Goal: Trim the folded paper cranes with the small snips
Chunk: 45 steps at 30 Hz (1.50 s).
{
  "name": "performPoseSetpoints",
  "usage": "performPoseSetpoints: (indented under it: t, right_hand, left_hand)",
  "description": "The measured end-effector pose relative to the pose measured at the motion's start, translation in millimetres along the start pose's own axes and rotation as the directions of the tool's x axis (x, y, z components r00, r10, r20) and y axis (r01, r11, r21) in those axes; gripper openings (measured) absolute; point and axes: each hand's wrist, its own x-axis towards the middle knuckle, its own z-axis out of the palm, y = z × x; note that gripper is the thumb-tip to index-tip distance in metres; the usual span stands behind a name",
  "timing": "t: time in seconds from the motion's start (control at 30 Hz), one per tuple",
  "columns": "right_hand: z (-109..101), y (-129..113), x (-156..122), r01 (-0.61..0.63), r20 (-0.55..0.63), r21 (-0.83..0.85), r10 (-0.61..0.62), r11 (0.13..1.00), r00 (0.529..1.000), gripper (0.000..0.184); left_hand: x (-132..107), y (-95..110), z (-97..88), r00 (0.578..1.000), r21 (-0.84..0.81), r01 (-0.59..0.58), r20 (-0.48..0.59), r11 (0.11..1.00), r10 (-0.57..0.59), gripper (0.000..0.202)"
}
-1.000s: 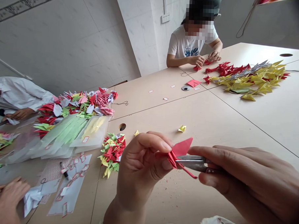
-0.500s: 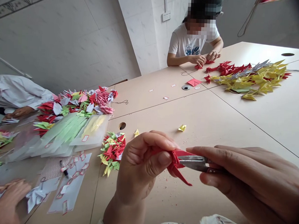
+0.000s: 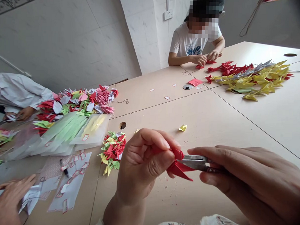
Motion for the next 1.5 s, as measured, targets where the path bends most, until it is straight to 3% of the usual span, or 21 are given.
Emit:
performPoseSetpoints:
  t: [0.27,0.47,0.7,0.93,1.17,1.27,1.4,1.5]
  right_hand:
    - [-1.9,-2.1,0.8,0.027,0.013,0.035,-0.028,0.999,1.000,0.022]
    - [-3.2,1.1,4.0,0.040,0.023,0.082,-0.042,0.996,0.999,0.025]
    - [-4.8,3.4,4.9,0.030,0.044,0.101,-0.034,0.994,0.998,0.023]
    - [-7.2,4.1,8.9,0.060,0.075,0.131,-0.070,0.990,0.995,0.019]
    - [-9.7,0.9,10.0,0.066,0.092,0.054,-0.071,0.996,0.993,0.012]
    - [-8.0,2.5,7.4,0.060,0.090,0.123,-0.071,0.991,0.993,0.014]
    - [-5.4,6.8,2.3,0.041,0.069,0.153,-0.052,0.987,0.996,0.019]
    - [-5.1,6.8,5.2,0.013,0.083,0.176,-0.028,0.984,0.996,0.018]
  left_hand:
    - [-0.5,-1.6,-0.6,1.000,-0.038,0.014,-0.011,0.999,-0.015,0.022]
    - [0.3,0.2,0.0,0.999,0.096,-0.018,-0.036,0.995,0.022,0.026]
    - [-2.2,-1.7,-3.5,1.000,-0.016,-0.010,0.009,1.000,0.010,0.025]
    - [4.5,-0.2,-6.1,0.999,-0.003,0.003,0.032,1.000,-0.003,0.035]
    - [0.5,-2.7,-7.4,1.000,-0.020,0.022,0.017,1.000,-0.021,0.036]
    - [0.2,-2.6,-5.7,1.000,0.003,0.014,-0.002,1.000,-0.014,0.035]
    - [1.9,0.8,-0.3,0.985,0.030,0.133,-0.111,0.991,-0.129,0.052]
    - [3.3,2.4,1.5,0.982,-0.002,0.158,-0.109,0.987,-0.157,0.050]
